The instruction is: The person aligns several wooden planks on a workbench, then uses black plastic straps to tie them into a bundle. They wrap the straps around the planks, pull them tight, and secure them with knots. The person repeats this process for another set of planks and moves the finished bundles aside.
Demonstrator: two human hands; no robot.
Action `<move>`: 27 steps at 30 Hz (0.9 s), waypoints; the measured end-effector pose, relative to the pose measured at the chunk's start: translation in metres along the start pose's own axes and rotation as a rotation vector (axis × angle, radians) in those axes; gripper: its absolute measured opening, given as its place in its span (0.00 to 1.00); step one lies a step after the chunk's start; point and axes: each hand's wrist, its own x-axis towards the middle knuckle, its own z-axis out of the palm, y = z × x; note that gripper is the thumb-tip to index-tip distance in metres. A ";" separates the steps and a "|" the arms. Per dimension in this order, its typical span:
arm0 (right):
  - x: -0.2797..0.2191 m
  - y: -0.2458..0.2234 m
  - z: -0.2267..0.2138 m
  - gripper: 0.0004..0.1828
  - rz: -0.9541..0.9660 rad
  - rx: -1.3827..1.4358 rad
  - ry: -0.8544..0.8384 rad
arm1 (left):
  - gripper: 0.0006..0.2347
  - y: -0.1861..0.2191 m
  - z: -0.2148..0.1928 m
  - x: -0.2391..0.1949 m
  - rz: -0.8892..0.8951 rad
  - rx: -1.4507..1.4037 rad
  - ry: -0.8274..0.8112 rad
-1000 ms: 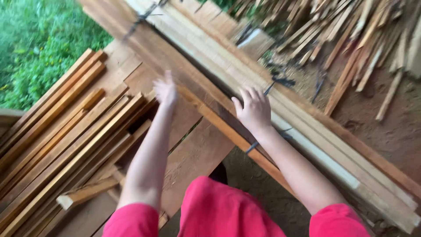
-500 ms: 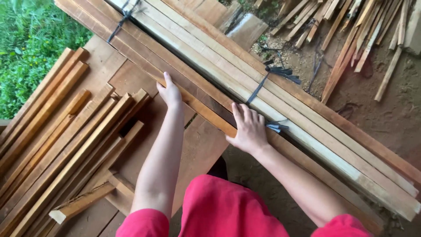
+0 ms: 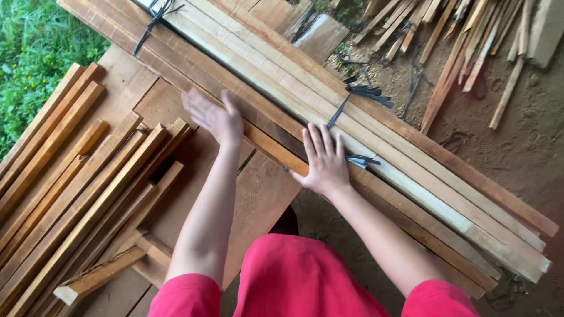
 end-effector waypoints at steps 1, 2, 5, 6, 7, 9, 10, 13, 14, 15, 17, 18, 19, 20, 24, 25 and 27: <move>0.000 0.001 0.000 0.61 0.003 -0.008 0.009 | 0.36 0.017 -0.010 -0.009 0.005 -0.011 0.002; 0.001 0.002 -0.001 0.61 0.002 0.000 0.000 | 0.33 0.034 -0.020 -0.018 0.176 0.058 -0.139; -0.001 0.003 0.006 0.63 0.014 0.001 -0.017 | 0.32 0.037 -0.016 -0.031 0.369 0.244 -0.317; 0.000 0.004 0.009 0.64 0.015 -0.005 -0.025 | 0.34 0.031 -0.007 -0.031 0.380 0.363 -0.349; 0.001 0.006 0.008 0.64 0.019 -0.011 -0.015 | 0.34 0.034 -0.006 -0.030 0.388 0.355 -0.343; 0.003 0.007 0.008 0.64 0.025 0.009 -0.057 | 0.35 0.038 -0.007 -0.030 0.377 0.432 -0.359; 0.007 0.008 0.005 0.64 0.024 0.006 -0.051 | 0.35 0.039 -0.004 -0.026 0.379 0.428 -0.355; 0.008 0.009 0.001 0.64 0.005 -0.020 -0.075 | 0.36 0.037 -0.005 -0.023 0.360 0.439 -0.399; 0.009 0.009 0.000 0.64 0.023 -0.032 -0.096 | 0.37 0.039 -0.009 -0.021 0.363 0.427 -0.456; 0.008 0.005 -0.001 0.64 0.034 -0.042 -0.118 | 0.38 0.038 -0.016 -0.019 0.361 0.417 -0.509; 0.006 0.004 -0.001 0.64 0.014 -0.036 -0.092 | 0.38 0.030 -0.030 -0.006 0.359 0.380 -0.587; 0.006 0.004 -0.003 0.65 0.011 -0.033 -0.060 | 0.38 0.028 -0.038 0.002 0.373 0.335 -0.668; 0.006 0.005 -0.005 0.65 -0.007 -0.038 -0.052 | 0.38 0.014 -0.041 0.006 0.365 0.331 -0.651; 0.006 0.004 -0.008 0.65 0.009 -0.029 -0.068 | 0.34 -0.001 -0.047 0.010 0.367 0.323 -0.604; 0.006 -0.023 -0.036 0.64 0.030 0.055 -0.055 | 0.23 -0.045 -0.153 0.012 0.494 0.286 -0.356; 0.003 -0.029 -0.028 0.64 -0.019 0.064 -0.055 | 0.23 -0.065 -0.182 0.016 0.460 0.306 -0.324; 0.002 -0.040 -0.010 0.52 -0.096 -0.029 0.111 | 0.18 -0.107 -0.237 0.025 0.476 0.187 -0.227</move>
